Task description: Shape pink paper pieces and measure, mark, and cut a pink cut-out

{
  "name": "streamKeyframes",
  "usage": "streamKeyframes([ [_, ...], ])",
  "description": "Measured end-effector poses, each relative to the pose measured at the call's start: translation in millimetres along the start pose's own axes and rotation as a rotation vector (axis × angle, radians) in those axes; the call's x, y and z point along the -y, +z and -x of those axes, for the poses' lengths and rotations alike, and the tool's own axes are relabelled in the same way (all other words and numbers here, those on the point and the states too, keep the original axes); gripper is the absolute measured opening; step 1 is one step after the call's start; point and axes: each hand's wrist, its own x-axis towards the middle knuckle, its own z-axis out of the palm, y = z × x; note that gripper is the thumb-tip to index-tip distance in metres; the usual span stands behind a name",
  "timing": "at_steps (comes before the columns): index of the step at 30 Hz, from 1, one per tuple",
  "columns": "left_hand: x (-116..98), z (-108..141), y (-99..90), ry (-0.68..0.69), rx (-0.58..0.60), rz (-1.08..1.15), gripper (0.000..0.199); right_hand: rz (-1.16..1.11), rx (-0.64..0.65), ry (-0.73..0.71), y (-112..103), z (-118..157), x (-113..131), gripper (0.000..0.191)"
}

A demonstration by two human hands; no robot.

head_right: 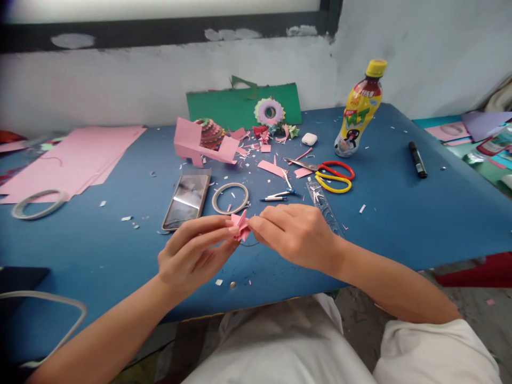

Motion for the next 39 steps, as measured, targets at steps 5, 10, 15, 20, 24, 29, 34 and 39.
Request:
streamKeyframes([
  [5, 1.1, -1.3, 0.5, -0.15, -0.053, 0.131, 0.026, -0.223, -0.048, 0.143, 0.8, -3.1, 0.0, 0.011],
  [10, 2.0, -0.7, -0.4, -0.284, -0.08, 0.237, 0.031, -0.397, -0.081, 0.27, -1.8, -7.7, 0.6, 0.012],
  [15, 1.8, -2.6, -0.6, -0.168, -0.038, 0.162, 0.026, -0.339, -0.029, 0.157, -2.9, -5.2, -1.1, 0.012],
  [20, 0.3, -1.9, -2.7, -0.039, 0.057, 0.09, 0.025, -0.125, 0.011, -0.02, -5.4, -2.5, -3.1, 0.01],
  [24, -0.8, 0.1, -3.9, -0.012, 0.103, 0.102, 0.028, -0.056, 0.043, -0.077, -5.2, -2.0, -2.7, 0.012],
  [29, -0.7, -1.8, -0.5, -0.076, 0.051, 0.15, 0.026, -0.216, 0.048, 0.069, -0.2, -2.6, 0.4, 0.01],
  [34, 1.1, -1.2, 3.2, -0.231, 0.054, 0.294, 0.029, -0.48, 0.119, 0.295, -3.6, -8.9, -3.4, 0.014],
  [39, 2.1, -0.8, 2.8, -0.408, 0.062, 0.558, 0.032, -0.319, 0.191, 0.477, -4.6, -8.1, -39.3, 0.015],
])
